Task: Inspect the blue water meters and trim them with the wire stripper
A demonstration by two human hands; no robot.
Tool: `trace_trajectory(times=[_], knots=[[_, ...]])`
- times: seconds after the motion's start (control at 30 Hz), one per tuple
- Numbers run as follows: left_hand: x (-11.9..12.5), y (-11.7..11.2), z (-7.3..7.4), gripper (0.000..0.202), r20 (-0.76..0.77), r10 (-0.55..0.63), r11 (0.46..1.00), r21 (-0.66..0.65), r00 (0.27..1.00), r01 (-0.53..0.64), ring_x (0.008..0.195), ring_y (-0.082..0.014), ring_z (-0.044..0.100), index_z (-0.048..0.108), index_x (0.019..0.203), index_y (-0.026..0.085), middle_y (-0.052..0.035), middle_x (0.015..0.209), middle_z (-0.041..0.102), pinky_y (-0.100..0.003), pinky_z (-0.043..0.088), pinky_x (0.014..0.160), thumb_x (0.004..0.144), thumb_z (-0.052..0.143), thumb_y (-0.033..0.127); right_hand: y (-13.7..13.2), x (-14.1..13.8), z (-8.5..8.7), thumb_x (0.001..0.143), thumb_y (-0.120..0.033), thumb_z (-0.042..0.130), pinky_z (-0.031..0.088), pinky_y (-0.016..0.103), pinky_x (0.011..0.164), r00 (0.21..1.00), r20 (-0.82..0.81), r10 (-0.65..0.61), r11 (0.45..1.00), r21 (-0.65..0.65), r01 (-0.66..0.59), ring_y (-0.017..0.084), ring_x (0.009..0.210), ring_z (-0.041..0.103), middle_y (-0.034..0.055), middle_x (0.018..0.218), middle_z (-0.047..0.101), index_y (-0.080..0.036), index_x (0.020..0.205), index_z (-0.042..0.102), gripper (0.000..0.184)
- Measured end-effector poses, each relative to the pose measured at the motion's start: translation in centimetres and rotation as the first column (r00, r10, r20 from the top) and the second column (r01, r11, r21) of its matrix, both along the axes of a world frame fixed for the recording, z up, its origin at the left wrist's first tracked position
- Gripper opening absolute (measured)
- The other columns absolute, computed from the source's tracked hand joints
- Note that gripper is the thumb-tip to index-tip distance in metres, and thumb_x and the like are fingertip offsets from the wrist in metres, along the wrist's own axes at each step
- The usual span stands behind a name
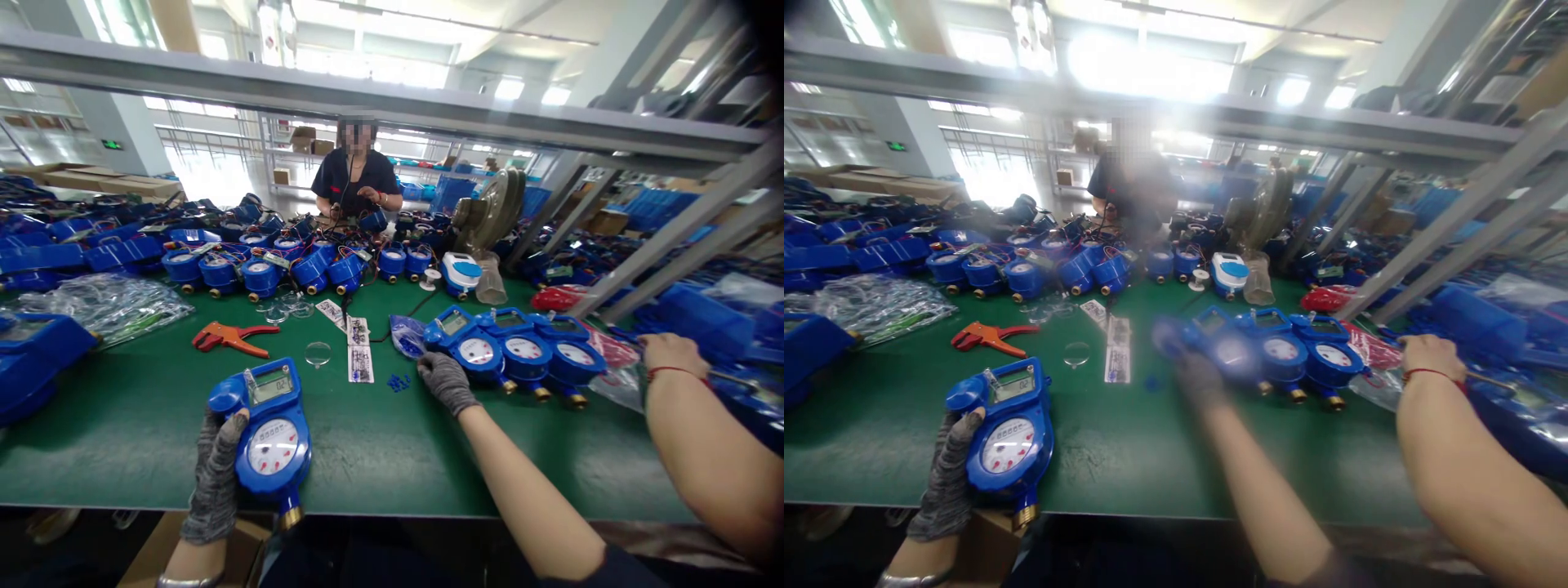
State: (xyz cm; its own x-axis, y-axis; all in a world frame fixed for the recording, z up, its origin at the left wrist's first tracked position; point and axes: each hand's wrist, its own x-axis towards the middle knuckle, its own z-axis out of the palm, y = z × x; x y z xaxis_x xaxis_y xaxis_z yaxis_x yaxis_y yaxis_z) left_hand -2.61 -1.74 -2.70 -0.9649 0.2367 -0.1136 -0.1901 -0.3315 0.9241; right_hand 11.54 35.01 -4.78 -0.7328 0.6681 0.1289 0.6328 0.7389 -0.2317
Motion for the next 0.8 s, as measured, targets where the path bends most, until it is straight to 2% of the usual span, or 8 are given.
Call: trace_trajectory(times=[0.3, 0.4, 0.5, 0.53, 0.57, 0.63, 0.7, 0.8], knots=[[-0.1, -0.2, -0.4, 0.063, -0.004, -0.027, 0.996, 0.084, 1.0, 0.027, 0.105, -0.0276, 0.064, 0.051, 0.133, 0.029, -0.0035, 0.119, 0.065, -0.041, 0.053, 0.094, 0.076, 0.076, 0.041, 0.5, -0.5, 0.9, 0.081, -0.02, 0.059, 0.047, 0.028, 0.072, 0.994, 0.027, -0.101, 0.989, -0.104, 0.104, 0.022, 0.078, 0.066, 0.0106, 0.084, 0.071, -0.014, 0.09, 0.073, 0.018], [-0.2, -0.3, -0.3, 0.066, -0.011, -0.062, 0.99, 0.126, 0.998, 0.062, 0.106, -0.028, 0.063, 0.049, 0.135, 0.029, -0.0045, 0.12, 0.065, -0.042, 0.052, 0.097, 0.076, 0.076, 0.041, -1.0, -0.7, 2.1, 0.081, -0.019, 0.058, 0.047, 0.029, 0.071, 0.997, -0.003, -0.071, 0.988, -0.141, 0.07, 0.022, 0.076, 0.065, 0.0101, 0.082, 0.071, -0.012, 0.086, 0.072, 0.017], [-0.5, -0.7, -0.3, 0.064, 0.014, -0.118, 0.984, 0.133, 0.993, 0.115, 0.114, -0.0281, 0.06, 0.049, 0.134, 0.028, -0.0055, 0.126, 0.062, -0.042, 0.047, 0.102, 0.078, 0.073, 0.044, -6.8, -1.8, 4.8, 0.087, -0.027, 0.052, 0.048, 0.027, 0.072, 0.988, -0.144, 0.054, 0.982, -0.174, -0.079, 0.019, 0.078, 0.064, 0.0062, 0.087, 0.07, -0.016, 0.09, 0.069, 0.021], [-0.7, -0.9, -0.3, 0.062, 0.021, -0.12, 0.985, 0.125, 0.993, 0.117, 0.117, -0.0278, 0.058, 0.051, 0.133, 0.027, -0.0054, 0.127, 0.061, -0.041, 0.045, 0.104, 0.078, 0.072, 0.046, -9.7, -2.4, 5.8, 0.086, -0.029, 0.053, 0.048, 0.028, 0.071, 0.948, -0.289, 0.13, 0.963, -0.19, -0.19, 0.019, 0.077, 0.063, 0.0062, 0.084, 0.069, -0.016, 0.087, 0.068, 0.019], [-0.8, -1.0, -0.3, 0.06, 0.019, -0.109, 0.988, 0.113, 0.994, 0.106, 0.12, -0.0273, 0.056, 0.053, 0.131, 0.027, -0.0049, 0.128, 0.061, -0.04, 0.044, 0.106, 0.078, 0.072, 0.048, -12.8, -3.0, 6.8, 0.085, -0.03, 0.055, 0.049, 0.029, 0.072, 0.886, -0.401, 0.231, 0.924, -0.195, -0.329, 0.019, 0.077, 0.062, 0.0054, 0.084, 0.068, -0.018, 0.086, 0.067, 0.017], [-1.0, -1.3, -0.1, 0.057, -0.002, -0.073, 0.994, 0.085, 0.997, 0.073, 0.123, -0.0264, 0.053, 0.057, 0.127, 0.027, -0.0035, 0.127, 0.062, -0.037, 0.042, 0.107, 0.077, 0.072, 0.051, -18.9, -4.4, 8.5, 0.086, -0.027, 0.056, 0.048, 0.029, 0.076, 0.738, -0.535, 0.411, 0.789, -0.196, -0.582, 0.018, 0.079, 0.061, 0.0035, 0.085, 0.067, -0.02, 0.085, 0.066, 0.013], [-1.2, -1.5, 0.2, 0.055, -0.033, -0.065, 0.996, 0.061, 0.997, 0.067, 0.122, -0.0258, 0.053, 0.059, 0.123, 0.026, -0.0027, 0.125, 0.063, -0.036, 0.042, 0.107, 0.076, 0.073, 0.051, -23.6, -6.1, 9.3, 0.087, -0.025, 0.056, 0.047, 0.031, 0.08, 0.658, -0.528, 0.537, 0.713, -0.134, -0.688, 0.02, 0.083, 0.06, 0.0052, 0.088, 0.066, -0.019, 0.085, 0.067, 0.012], [-1.6, -1.6, 0.6, 0.055, -0.06, -0.088, 0.995, 0.039, 0.994, 0.09, 0.117, -0.0257, 0.056, 0.063, 0.118, 0.024, -0.0034, 0.121, 0.064, -0.035, 0.042, 0.105, 0.072, 0.078, 0.048, -27.1, -8.4, 9.4, 0.086, -0.02, 0.056, 0.046, 0.033, 0.077, 0.688, -0.381, 0.617, 0.72, -0.078, -0.689, 0.021, 0.08, 0.059, 0.0063, 0.086, 0.066, -0.019, 0.084, 0.068, 0.012]])
